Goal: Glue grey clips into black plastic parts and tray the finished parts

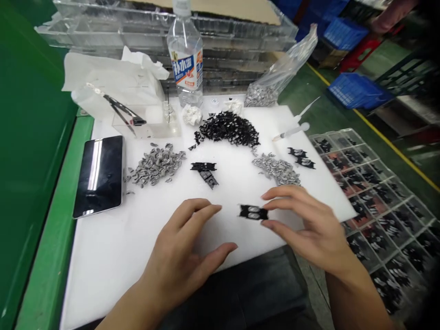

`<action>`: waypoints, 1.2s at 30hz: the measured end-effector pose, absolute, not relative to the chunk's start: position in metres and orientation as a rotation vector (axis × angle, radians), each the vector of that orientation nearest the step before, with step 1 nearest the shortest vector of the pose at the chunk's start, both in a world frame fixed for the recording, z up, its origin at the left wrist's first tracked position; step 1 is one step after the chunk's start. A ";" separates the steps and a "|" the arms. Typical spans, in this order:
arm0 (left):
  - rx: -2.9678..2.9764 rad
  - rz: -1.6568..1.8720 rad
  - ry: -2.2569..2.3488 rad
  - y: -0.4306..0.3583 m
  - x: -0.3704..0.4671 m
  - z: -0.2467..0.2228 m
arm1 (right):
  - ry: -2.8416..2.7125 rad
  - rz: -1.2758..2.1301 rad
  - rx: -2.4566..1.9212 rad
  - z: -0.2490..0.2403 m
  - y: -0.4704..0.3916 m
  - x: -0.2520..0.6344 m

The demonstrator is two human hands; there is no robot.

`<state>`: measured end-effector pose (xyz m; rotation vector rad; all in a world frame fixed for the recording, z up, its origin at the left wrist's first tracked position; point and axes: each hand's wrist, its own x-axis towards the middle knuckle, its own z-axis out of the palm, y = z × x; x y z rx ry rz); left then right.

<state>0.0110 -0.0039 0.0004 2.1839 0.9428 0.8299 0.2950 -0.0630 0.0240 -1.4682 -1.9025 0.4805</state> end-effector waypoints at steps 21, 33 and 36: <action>2.603 0.701 0.904 -0.008 0.022 0.003 | -1.437 -0.235 -1.945 0.024 -0.005 0.387; 2.415 0.786 0.833 -0.008 0.019 -0.002 | -2.095 -0.122 -2.120 0.045 0.046 0.272; 2.435 0.768 0.781 -0.008 0.019 -0.002 | -2.152 -0.118 -2.100 0.045 0.072 0.272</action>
